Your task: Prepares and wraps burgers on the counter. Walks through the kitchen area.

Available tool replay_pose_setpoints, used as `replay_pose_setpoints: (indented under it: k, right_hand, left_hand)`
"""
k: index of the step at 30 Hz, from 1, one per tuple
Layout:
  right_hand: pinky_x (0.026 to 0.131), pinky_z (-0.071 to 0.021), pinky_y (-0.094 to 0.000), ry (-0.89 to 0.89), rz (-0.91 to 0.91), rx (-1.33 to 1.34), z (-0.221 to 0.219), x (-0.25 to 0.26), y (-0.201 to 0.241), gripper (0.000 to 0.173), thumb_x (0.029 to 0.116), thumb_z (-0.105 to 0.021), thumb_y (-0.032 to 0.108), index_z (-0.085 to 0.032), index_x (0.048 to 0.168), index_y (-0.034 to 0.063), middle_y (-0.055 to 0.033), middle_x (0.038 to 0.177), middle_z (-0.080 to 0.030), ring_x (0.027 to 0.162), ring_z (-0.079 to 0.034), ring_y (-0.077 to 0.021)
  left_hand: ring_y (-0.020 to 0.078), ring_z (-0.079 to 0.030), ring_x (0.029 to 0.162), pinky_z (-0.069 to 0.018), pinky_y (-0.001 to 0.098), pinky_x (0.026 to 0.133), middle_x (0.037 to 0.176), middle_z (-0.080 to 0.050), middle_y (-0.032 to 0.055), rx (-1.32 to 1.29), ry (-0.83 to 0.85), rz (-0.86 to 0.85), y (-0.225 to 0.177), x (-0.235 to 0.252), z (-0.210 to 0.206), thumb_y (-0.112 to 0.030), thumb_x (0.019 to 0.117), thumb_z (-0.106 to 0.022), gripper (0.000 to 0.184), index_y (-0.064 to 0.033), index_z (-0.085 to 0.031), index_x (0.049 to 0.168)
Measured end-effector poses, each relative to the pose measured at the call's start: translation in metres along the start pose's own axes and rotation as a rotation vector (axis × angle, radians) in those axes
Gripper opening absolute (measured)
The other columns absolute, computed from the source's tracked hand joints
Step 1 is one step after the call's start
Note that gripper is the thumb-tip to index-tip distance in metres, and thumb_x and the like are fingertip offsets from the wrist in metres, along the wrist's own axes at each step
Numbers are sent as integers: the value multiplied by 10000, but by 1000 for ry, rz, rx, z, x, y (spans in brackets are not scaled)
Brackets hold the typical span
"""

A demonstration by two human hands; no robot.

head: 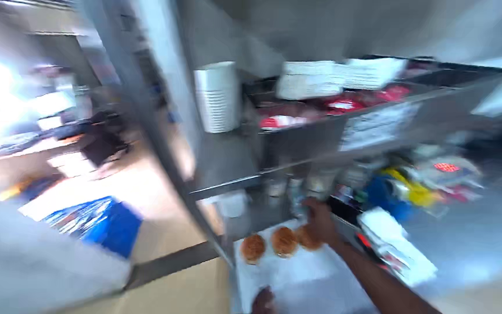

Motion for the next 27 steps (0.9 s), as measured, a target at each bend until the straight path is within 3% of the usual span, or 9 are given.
replay_pose_setpoints:
  k: [4,7,11,17,19,21,23,25,27]
  right_hand:
    - [879,-567,-326,-298,-101,519,79,-168,40,209,925,-509,-73,-710,978,-91,-140,980,-721,936,-681,-138]
    - [807,-549,-346,-560,-283,592,127,-294,39,232,947,-469,-64,-689,924,-134,-171,886,-701,847,-661,-158]
    - [742,-550,-473,-906,-419,292,204,-455,26,340,1040,-461,143,-672,925,-97,-205,833,-682,795,-686,-278]
    - [1207,-305,-562,-1392,-464,-221,277,-727,45,472,1085,-390,344,-611,1287,-21,-283,1504,-478,1441,-420,-391]
    - [1241,-235,-610,-1416,-526,-300,296,-815,60,541,1105,-340,424,-557,1443,60,-235,1589,-416,1517,-321,-397]
    - [1263,-190,-595,-1477,-566,-235,309,-896,77,521,1106,-372,429,-678,1339,78,-213,1552,-483,1529,-301,-393]
    - [1258,-310,-506,-1684,-548,-144,324,-976,97,381,1078,-473,231,-745,1148,-27,-258,1459,-563,1481,-408,-373]
    - [1142,-485,-431,-1930,-583,-85,336,-1046,122,232,1004,-534,43,-727,1014,-87,-248,1335,-654,1328,-594,-307]
    - [1034,-566,-406,-2106,-588,-74,346,-1108,139,192,962,-539,-38,-709,1031,-95,-210,1227,-711,1176,-687,-264]
  left_hand:
    - [212,-303,1508,-433,373,1136,1669,-110,245,-303,264,-30,-43,4,-102,-536,985,-588,1002,57,-57,1595]
    - [206,-373,1475,-331,386,1211,1580,-394,188,-620,529,-12,-84,-43,-204,-508,1068,-418,758,94,-312,1516]
    - [229,-552,1275,-410,332,1118,1314,-569,301,-727,804,545,-201,-172,-304,-165,1074,-232,492,243,-442,1249]
    - [41,-597,1131,-476,192,991,1290,-533,238,-524,1313,639,-308,-411,-368,38,930,-283,536,244,-208,1420]
    - [51,-564,1153,-431,208,1046,1349,-525,217,-332,1408,756,-299,-507,-381,22,939,-306,556,184,-269,1469]
    - [154,-591,1168,-469,316,1063,1291,-569,259,-384,1588,535,-257,-596,-396,-134,991,-398,512,200,-397,1379]
    - [211,-586,1227,-483,369,1061,1326,-579,254,-435,1788,344,-268,-682,-402,-234,1063,-336,518,159,-442,1384]
    - [206,-390,1452,-339,331,1186,1592,-330,266,-347,1979,403,-336,-750,-387,-178,1068,-213,577,114,-192,1565]
    - [147,-280,1471,-259,236,1182,1614,-178,298,-264,2043,486,-417,-794,-372,-93,1054,-211,588,129,-32,1568]
Point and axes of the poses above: each hand's wrist, its own x-axis towards the middle knuckle, its own z-axis out of the back of the hand, y = z × x, the point moved 8 cm from there along x, towards the middle knuckle
